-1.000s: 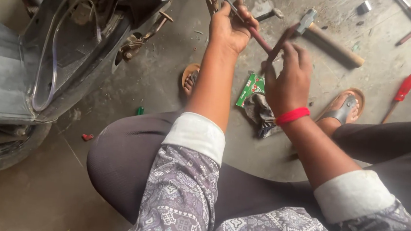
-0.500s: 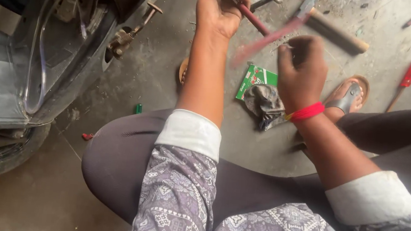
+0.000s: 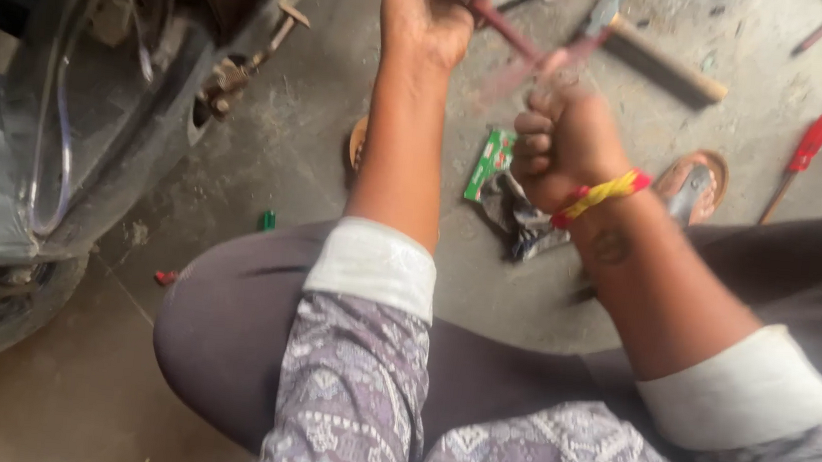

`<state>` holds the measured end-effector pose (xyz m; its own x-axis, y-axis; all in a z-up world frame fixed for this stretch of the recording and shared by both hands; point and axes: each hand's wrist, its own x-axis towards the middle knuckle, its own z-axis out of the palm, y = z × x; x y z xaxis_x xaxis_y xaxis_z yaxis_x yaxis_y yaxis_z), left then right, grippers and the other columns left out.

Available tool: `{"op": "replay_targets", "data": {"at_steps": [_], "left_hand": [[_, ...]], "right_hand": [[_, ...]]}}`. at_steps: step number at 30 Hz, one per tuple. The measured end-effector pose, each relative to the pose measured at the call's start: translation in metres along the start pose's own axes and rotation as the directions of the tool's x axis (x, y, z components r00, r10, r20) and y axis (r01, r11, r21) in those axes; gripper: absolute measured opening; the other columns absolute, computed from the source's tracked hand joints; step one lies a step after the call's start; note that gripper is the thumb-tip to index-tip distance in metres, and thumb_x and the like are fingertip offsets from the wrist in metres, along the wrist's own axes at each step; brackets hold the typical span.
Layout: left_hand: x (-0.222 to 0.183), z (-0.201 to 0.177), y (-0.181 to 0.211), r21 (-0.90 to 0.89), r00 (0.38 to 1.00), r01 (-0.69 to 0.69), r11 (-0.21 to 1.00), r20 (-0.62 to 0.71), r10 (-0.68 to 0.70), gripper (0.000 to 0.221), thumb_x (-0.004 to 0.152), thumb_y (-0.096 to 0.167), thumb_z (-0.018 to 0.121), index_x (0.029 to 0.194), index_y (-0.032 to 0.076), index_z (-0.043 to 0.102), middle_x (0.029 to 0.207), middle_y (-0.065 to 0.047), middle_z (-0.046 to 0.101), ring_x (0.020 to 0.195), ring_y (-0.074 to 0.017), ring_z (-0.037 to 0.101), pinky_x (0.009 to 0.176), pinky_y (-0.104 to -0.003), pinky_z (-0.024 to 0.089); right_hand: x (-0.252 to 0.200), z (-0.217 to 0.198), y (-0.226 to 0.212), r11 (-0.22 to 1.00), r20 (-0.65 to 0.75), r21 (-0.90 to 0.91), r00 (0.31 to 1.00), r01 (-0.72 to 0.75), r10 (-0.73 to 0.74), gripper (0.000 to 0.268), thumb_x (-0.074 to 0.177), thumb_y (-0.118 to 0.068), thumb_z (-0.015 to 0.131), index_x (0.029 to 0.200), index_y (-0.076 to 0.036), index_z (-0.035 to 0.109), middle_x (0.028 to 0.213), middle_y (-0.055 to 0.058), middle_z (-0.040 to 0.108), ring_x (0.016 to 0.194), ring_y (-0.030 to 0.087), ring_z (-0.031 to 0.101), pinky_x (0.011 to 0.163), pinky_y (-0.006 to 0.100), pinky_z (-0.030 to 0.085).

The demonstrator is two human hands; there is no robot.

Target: Repairing and maintaining engine components of a scooter using hand tools.

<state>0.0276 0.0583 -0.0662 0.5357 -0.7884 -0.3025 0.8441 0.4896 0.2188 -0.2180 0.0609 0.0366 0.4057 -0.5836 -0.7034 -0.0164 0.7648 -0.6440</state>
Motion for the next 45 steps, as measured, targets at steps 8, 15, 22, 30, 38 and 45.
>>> {"op": "replay_targets", "data": {"at_steps": [8, 15, 22, 30, 38, 45], "left_hand": [[-0.013, 0.028, 0.005, -0.109, 0.976, 0.053, 0.993, -0.205, -0.075, 0.037, 0.105, 0.037, 0.042, 0.101, 0.005, 0.061, 0.091, -0.012, 0.070, 0.083, -0.0253, 0.069, 0.076, -0.048, 0.054], [-0.005, 0.023, 0.011, -0.167, 0.990, 0.092, 0.982, -0.091, -0.108, 0.038, 0.107, 0.035, 0.046, 0.104, 0.000, 0.061, 0.092, -0.013, 0.070, 0.085, -0.0256, 0.069, 0.080, -0.047, 0.056], [0.005, 0.017, 0.011, -0.135, 0.997, 0.072, 0.988, -0.007, -0.073, 0.038, 0.107, 0.034, 0.045, 0.106, 0.001, 0.064, 0.097, -0.012, 0.072, 0.090, -0.0256, 0.071, 0.079, -0.045, 0.056], [-0.004, 0.021, 0.015, -0.148, 0.983, 0.078, 0.986, -0.154, -0.101, 0.033, 0.108, 0.036, 0.041, 0.112, 0.009, 0.061, 0.107, -0.010, 0.071, 0.097, -0.0258, 0.071, 0.083, -0.048, 0.056], [-0.008, 0.025, 0.018, -0.139, 0.981, 0.073, 0.988, -0.168, -0.096, 0.030, 0.109, 0.035, 0.040, 0.118, 0.012, 0.057, 0.111, -0.011, 0.071, 0.103, -0.0279, 0.070, 0.086, -0.049, 0.055], [-0.009, 0.038, 0.019, -0.133, 0.969, 0.058, 0.989, -0.233, -0.088, 0.033, 0.108, 0.039, 0.040, 0.120, 0.013, 0.056, 0.114, -0.011, 0.071, 0.103, -0.0281, 0.070, 0.083, -0.047, 0.055]], "right_hand": [[-0.032, 0.003, -0.014, 0.642, 0.028, -0.441, 0.725, 0.627, -0.689, 0.022, 0.104, -0.016, 0.069, 0.119, -0.004, 0.056, 0.091, 0.011, 0.065, 0.075, 0.021, 0.063, 0.064, 0.035, 0.048], [-0.042, 0.006, -0.024, -0.364, 0.580, -0.722, 0.228, 0.588, -0.782, 0.062, 0.092, -0.001, 0.082, 0.144, -0.003, 0.049, 0.141, 0.015, 0.051, 0.132, 0.036, 0.048, 0.120, 0.046, 0.042], [-0.024, 0.015, -0.020, -0.259, 0.522, -0.679, 0.204, 0.687, -0.828, 0.026, 0.095, -0.013, 0.085, 0.114, -0.009, 0.066, 0.102, 0.011, 0.071, 0.091, 0.028, 0.068, 0.081, 0.041, 0.052], [-0.053, 0.009, -0.011, 0.393, 0.216, -0.597, 0.611, 0.700, -0.761, 0.013, 0.109, -0.014, 0.072, 0.108, -0.005, 0.064, 0.092, 0.006, 0.071, 0.082, 0.019, 0.069, 0.072, 0.031, 0.055], [-0.052, 0.012, -0.017, -0.449, 0.662, -0.638, 0.146, 0.626, -0.736, 0.049, 0.093, -0.005, 0.081, 0.136, -0.005, 0.059, 0.137, 0.015, 0.056, 0.128, 0.038, 0.053, 0.112, 0.048, 0.044], [-0.056, 0.020, -0.016, -0.346, 0.580, -0.671, 0.173, 0.655, -0.796, 0.035, 0.097, -0.012, 0.076, 0.129, -0.005, 0.061, 0.127, 0.018, 0.063, 0.114, 0.037, 0.063, 0.097, 0.045, 0.052]]}}
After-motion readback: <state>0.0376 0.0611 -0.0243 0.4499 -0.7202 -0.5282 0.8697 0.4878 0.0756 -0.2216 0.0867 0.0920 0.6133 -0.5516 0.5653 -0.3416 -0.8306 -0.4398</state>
